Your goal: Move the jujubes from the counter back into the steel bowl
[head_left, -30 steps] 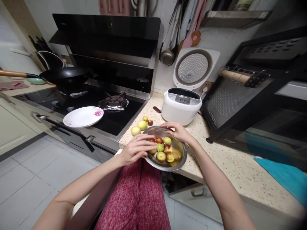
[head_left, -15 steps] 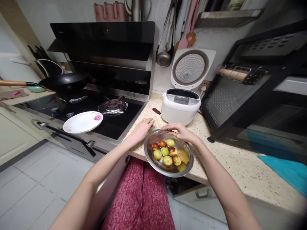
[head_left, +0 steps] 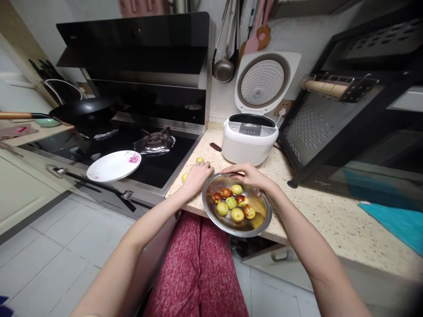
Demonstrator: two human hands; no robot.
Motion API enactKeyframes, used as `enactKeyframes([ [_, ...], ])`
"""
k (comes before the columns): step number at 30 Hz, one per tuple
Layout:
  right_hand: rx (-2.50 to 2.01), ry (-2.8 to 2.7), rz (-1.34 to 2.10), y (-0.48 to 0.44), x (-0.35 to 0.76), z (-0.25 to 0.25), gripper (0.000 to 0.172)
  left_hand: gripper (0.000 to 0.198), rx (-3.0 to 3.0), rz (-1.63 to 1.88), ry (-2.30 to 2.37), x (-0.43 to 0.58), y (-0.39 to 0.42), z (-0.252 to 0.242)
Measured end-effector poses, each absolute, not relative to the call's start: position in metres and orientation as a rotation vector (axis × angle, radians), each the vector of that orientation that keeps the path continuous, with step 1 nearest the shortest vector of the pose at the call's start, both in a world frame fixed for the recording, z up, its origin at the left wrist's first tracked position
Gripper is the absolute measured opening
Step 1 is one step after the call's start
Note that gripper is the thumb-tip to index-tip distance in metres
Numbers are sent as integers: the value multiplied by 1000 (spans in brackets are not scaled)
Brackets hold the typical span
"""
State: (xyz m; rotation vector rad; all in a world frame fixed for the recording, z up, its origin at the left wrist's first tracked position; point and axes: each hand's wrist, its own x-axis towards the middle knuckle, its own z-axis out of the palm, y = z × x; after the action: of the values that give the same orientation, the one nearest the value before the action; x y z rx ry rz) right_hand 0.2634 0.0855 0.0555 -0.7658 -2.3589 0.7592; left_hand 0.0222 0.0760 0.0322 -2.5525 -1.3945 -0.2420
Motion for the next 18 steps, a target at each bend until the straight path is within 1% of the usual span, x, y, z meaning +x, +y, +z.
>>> enactKeyframes([
  [2,-760,-2351,767,86,263,55,38,17,-2556,-292,-1392,19,76,29],
  [4,-752,-2340,786,86,262,55,38,22,-2574,-498,-1382,13,78,25],
  [7,-742,-2325,811,87,262,52,37,32,-2617,-1101,-1276,4,79,21],
  [9,-745,-2314,811,88,261,51,34,33,-2618,-1446,-1130,-1,77,21],
  [10,-746,-2308,807,89,261,50,33,31,-2616,-1552,-1057,-2,74,22],
  [13,-756,-2285,772,89,261,49,29,27,-2676,-1685,-857,-4,65,25],
  [16,-778,-2262,703,88,260,48,25,28,-2836,-1723,-699,-3,58,25],
  [18,-797,-2251,661,87,259,49,23,29,-2947,-1743,-676,-2,54,26],
])
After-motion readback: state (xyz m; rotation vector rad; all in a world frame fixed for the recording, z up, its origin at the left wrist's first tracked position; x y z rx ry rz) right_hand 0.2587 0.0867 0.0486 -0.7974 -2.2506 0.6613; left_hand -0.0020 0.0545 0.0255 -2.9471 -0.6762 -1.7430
